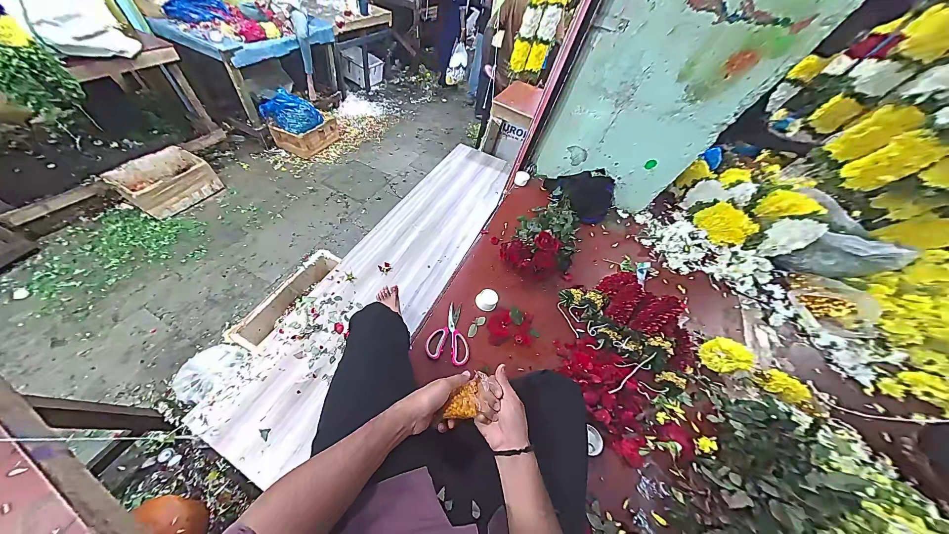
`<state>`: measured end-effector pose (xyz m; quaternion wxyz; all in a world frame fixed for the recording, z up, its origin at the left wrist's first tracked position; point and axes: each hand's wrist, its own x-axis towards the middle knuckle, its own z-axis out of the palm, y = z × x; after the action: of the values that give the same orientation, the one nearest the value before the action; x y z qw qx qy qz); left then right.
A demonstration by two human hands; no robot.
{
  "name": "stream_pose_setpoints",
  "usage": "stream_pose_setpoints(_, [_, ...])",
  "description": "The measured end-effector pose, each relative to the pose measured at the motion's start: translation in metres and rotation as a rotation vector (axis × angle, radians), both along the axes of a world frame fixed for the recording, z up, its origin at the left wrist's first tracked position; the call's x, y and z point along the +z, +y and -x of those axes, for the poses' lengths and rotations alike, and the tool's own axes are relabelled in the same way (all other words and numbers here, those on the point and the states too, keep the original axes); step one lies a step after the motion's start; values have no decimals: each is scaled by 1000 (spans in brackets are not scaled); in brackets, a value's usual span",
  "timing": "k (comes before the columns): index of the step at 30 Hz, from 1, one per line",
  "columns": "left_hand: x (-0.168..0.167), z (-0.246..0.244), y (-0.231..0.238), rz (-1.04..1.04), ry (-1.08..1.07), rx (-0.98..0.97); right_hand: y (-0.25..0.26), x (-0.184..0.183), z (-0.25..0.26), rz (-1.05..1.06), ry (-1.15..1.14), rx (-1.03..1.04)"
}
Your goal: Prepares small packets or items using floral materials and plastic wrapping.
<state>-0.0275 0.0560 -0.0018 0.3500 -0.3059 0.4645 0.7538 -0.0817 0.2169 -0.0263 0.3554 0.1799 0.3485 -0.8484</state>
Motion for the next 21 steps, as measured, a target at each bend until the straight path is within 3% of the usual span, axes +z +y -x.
stream_pose_setpoints(7, [-2, 1, -5, -104, 75, 153, 2, -2, 1, 94, 37, 9])
stream_pose_setpoints(13, [-1, 4, -11, -63, 37, 303, 8, 9, 4, 119, 16, 17])
stream_pose_setpoints(21, [5, 4, -19, -78, 283, 307, 10, 23, 12, -12, -25, 170])
